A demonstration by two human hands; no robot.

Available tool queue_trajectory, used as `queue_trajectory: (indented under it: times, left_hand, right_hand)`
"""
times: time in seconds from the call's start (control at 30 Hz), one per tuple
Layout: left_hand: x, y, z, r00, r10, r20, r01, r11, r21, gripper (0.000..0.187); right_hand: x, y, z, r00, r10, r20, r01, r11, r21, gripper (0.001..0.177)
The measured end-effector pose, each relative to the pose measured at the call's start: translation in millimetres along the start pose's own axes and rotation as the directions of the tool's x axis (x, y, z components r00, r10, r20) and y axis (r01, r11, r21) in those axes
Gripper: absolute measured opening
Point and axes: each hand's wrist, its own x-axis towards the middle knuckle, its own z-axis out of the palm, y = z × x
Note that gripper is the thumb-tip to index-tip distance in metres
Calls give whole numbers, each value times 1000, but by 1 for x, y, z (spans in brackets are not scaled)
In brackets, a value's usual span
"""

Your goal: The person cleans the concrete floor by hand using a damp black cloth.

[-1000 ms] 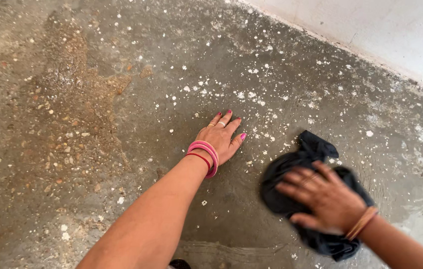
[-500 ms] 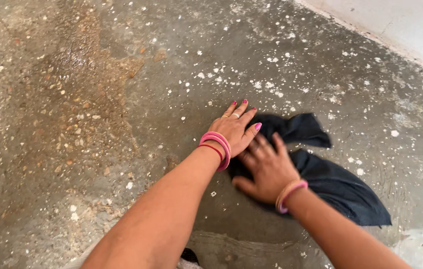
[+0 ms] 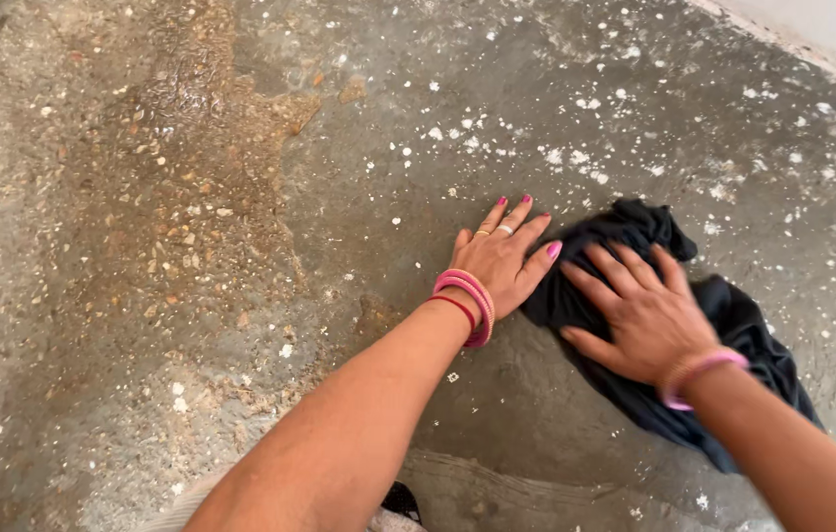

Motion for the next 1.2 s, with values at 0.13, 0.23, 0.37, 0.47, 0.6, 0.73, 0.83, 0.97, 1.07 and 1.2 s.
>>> queue_trajectory:
  times: [0.13,0.23,0.37,0.47,0.6,0.73,0.83,0.97,1.07,1.2]
  left_hand:
    - [1,1,-1,994,-36,-100,22,990,-138,62]
    - [-7,-4,3,990,109,-93,-106,994,37,60]
    - [-57,-10,23,892,450,37,-448,868,213,62]
    - [-93,1,37,888,460,-33,-450,880,155,65]
    - [-88,38,56,916,378,-136,-376,926,41,68]
    - [-46,50,49,958,197,-210,-236,956,-177,66]
    - [-28,47,37,972,96,-213,-149,957,-250,57]
    - [-21,39,35,986,67,-154,-103,966,-237,50]
    - [-24,56,53,957,76,-282,-105,990,-89,52]
    - [-30,79,69,965,141,-219,-135,990,41,66]
  right_hand:
    - [43,-57,-9,975,15,219,8,994,-106,89]
    - [43,-95,-11,952,-131,276,113,990,79,86]
    - [-7,-103,6,902,-409,136,367,894,257,80]
    - [-50,-67,8,726,-412,551,306,911,277,76]
    - [-47,-9,-6,850,-451,271,409,890,199,71]
    - [-24,-10,-14,886,-242,397,241,969,51,71]
    - [-20,-15,-14,906,-406,-116,422,885,198,65]
    - [-40,4,-12,963,-56,-262,146,929,339,32]
    - [-86,10,-12,882,455,-125,-414,873,257,29]
    - [-105,9,-10,755,653,58,-653,741,157,56]
